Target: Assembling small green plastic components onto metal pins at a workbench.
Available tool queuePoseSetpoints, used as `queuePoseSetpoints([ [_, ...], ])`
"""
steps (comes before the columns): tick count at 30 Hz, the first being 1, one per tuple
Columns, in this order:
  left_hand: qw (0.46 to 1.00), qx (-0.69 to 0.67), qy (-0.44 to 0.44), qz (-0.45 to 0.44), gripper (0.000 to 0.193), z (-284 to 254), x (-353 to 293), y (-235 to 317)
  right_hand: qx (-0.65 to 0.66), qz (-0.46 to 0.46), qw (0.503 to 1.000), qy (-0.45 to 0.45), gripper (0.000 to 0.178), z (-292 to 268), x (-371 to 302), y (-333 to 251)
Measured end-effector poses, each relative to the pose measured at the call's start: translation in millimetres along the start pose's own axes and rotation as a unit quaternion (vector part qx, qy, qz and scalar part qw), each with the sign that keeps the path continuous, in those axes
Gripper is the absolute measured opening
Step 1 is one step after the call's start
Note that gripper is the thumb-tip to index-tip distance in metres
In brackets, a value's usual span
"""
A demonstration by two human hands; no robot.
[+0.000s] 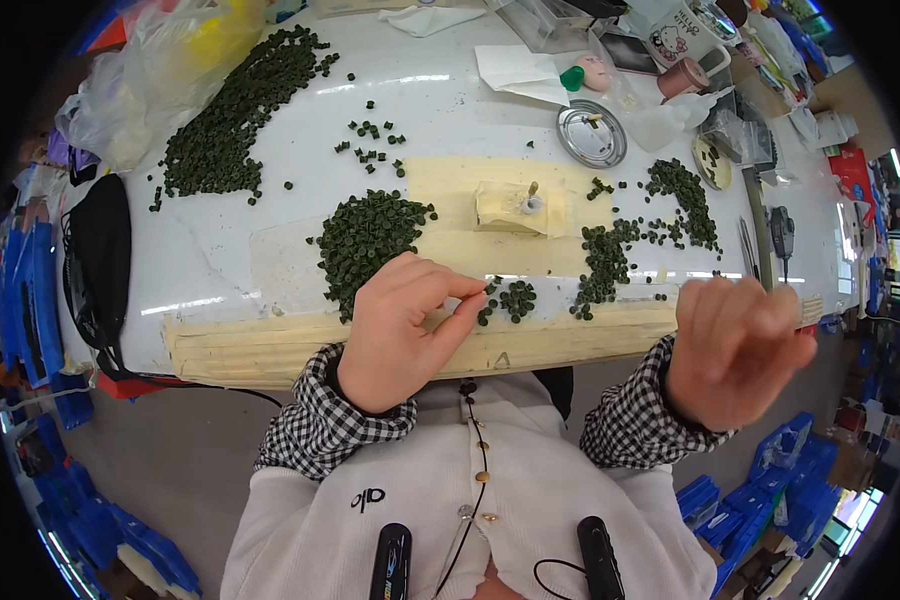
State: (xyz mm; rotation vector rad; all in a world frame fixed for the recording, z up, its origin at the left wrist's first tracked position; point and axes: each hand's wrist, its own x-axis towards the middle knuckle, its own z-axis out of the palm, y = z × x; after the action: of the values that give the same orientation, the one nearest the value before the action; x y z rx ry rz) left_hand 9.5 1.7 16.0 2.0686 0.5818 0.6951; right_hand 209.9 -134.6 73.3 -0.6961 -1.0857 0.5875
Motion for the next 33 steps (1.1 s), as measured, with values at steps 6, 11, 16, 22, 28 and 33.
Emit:
queuePoseSetpoints([
  [6, 0.993, 0.102, 0.012, 0.049, 0.011, 7, -1, -7, -0.501, 0.08, 0.845, 0.168, 0.011, -35, -3, 38],
  [11, 0.988, 0.14, 0.027, 0.065, 0.012, 11, 2, -6, -0.538, 0.072, 0.827, 0.149, 0.008, -39, -11, 44],
  [16, 0.984, 0.146, 0.034, 0.096, 0.014, 21, 7, -3, -0.482, 0.15, 0.863, 0.024, 0.01, -13, -17, 39],
  [22, 0.986, 0.126, 0.008, 0.11, 0.013, 25, 7, 0, -0.49, 0.098, 0.859, -0.114, 0.022, 8, -28, 58],
  [28, 0.988, 0.11, 0.004, 0.106, 0.015, 27, 8, 2, -0.531, 0.095, 0.835, -0.107, 0.016, 6, -29, 62],
  [33, 0.989, 0.109, 0.018, 0.102, 0.017, 22, 7, 0, -0.613, 0.113, 0.779, -0.067, 0.011, -7, -23, 56],
])
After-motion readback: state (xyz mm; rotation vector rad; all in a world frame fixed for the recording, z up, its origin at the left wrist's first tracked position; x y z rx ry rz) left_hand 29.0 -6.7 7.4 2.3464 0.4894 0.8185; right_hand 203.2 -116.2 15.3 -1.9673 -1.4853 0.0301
